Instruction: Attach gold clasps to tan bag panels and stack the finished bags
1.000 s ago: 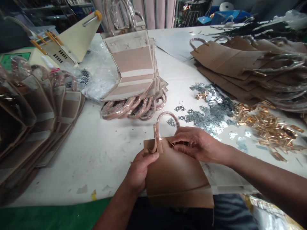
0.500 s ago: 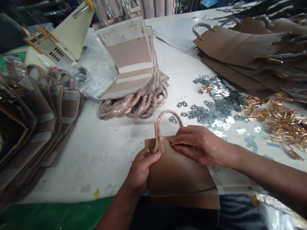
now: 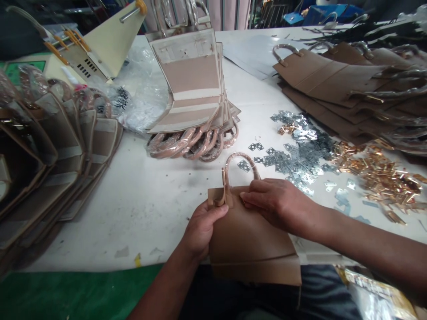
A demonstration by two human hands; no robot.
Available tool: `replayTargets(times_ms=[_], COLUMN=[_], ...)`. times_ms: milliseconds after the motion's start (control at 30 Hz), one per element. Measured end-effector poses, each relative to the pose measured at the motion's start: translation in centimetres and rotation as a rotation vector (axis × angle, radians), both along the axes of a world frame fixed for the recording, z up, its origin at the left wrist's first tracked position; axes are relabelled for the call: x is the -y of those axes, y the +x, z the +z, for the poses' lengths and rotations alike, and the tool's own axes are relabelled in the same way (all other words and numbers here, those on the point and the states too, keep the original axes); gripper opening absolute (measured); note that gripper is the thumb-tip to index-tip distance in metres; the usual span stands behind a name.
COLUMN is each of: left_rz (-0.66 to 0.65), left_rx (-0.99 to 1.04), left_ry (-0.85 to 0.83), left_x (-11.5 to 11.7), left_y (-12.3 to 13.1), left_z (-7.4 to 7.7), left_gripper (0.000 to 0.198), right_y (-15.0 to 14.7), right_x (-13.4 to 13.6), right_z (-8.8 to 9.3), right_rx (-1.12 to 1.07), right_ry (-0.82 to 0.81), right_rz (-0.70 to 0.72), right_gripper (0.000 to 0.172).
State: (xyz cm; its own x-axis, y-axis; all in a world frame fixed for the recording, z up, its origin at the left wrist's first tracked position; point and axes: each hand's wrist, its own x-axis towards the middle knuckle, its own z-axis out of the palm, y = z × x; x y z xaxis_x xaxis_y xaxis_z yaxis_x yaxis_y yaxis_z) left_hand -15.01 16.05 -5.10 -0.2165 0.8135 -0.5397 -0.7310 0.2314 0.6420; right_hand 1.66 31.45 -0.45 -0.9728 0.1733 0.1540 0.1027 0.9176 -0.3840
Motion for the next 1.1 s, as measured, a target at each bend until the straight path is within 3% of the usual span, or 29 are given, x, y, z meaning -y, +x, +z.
replayTargets(times_ms=[133,300,500,833,967,1100], left_rz=[0.000,-0.027,-0.045,-0.079,-0.054,-0.067], left_rx=[-0.013,-0.051,-0.074,-0.157,-0.191,-0.168], left_ry=[0.027,0.075,0.099,0.175,0.174,0.185], left_x=[0.0,0.2,0.5,0.8,0.9,1.0], left_y=[0.0,0.1,0.3,0.2,0.3,0.5], left_z=[-0.2,-0.3,-0.2,-0.4,-0.4,0.3], left_gripper=[0.039,0.035,0.034,0.034,0.032,0.034], right_y=[-0.4,-0.4,0.3,-0.8,-1.0,-1.4], right_x=[0.8,1.2,1.2,2.9,2.4,1.1], right_z=[-0.2,0.0,1.3,0.8,1.3,3.0], right_rx=[0.002,0.034,0.119,0.230,0.242,0.314], right_ry=[0.098,0.028,0.032,0.306,0.269,0.201], right_rz=[-0.065,-0.133,-0.058,-0.117,-0.112,0.009], right_gripper=[0.030,0.031,0.027,0.023,0.022,0.017])
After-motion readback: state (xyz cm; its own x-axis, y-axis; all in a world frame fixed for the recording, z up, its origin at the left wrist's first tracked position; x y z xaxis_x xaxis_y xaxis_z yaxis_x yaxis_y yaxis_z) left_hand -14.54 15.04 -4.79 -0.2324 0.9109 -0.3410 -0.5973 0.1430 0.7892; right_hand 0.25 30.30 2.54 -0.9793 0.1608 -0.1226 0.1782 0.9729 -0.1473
